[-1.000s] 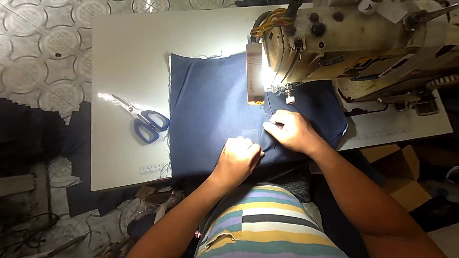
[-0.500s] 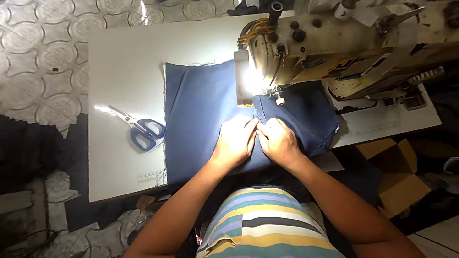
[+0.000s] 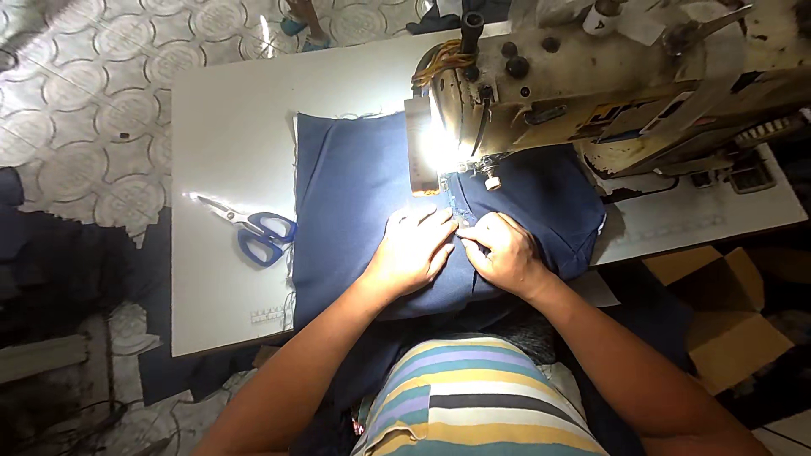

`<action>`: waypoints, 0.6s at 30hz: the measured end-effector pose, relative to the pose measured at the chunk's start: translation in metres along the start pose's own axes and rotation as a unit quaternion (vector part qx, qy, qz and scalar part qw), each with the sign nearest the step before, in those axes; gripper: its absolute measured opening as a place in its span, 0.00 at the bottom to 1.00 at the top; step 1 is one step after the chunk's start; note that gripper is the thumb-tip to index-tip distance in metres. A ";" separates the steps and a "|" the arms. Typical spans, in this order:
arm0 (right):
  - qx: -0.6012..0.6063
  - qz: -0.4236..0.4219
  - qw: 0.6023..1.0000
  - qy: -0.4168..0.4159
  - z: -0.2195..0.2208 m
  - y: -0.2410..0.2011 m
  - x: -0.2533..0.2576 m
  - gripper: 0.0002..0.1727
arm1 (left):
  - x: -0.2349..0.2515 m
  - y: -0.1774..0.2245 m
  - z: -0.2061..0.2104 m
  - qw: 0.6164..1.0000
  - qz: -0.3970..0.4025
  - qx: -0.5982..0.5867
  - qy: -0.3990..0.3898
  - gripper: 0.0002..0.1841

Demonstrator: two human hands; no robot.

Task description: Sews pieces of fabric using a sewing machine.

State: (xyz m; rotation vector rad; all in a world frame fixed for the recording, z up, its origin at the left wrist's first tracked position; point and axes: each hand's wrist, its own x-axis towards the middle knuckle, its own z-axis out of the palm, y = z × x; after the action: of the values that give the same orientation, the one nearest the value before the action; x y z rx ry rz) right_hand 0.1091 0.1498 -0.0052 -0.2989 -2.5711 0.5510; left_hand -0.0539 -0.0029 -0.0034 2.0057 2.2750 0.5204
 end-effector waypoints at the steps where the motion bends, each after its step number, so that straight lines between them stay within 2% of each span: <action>1: 0.000 -0.002 1.000 -0.003 0.000 0.000 -0.001 0.14 | 0.000 -0.001 0.000 1.000 0.006 0.000 -0.001 0.25; 13: -0.002 -0.014 1.000 -0.012 -0.001 0.005 0.002 0.15 | 0.001 -0.005 0.001 1.000 0.008 -0.002 -0.009 0.26; 18: -0.007 -0.023 0.999 -0.022 0.002 0.016 0.021 0.15 | 0.013 -0.019 -0.001 1.000 0.018 -0.002 -0.001 0.26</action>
State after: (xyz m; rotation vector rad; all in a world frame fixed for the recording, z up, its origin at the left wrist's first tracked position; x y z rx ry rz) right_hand 0.0920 0.1698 -0.0050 -0.2348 -2.6179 0.5283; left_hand -0.0738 0.0075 -0.0052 2.0472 2.2403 0.5243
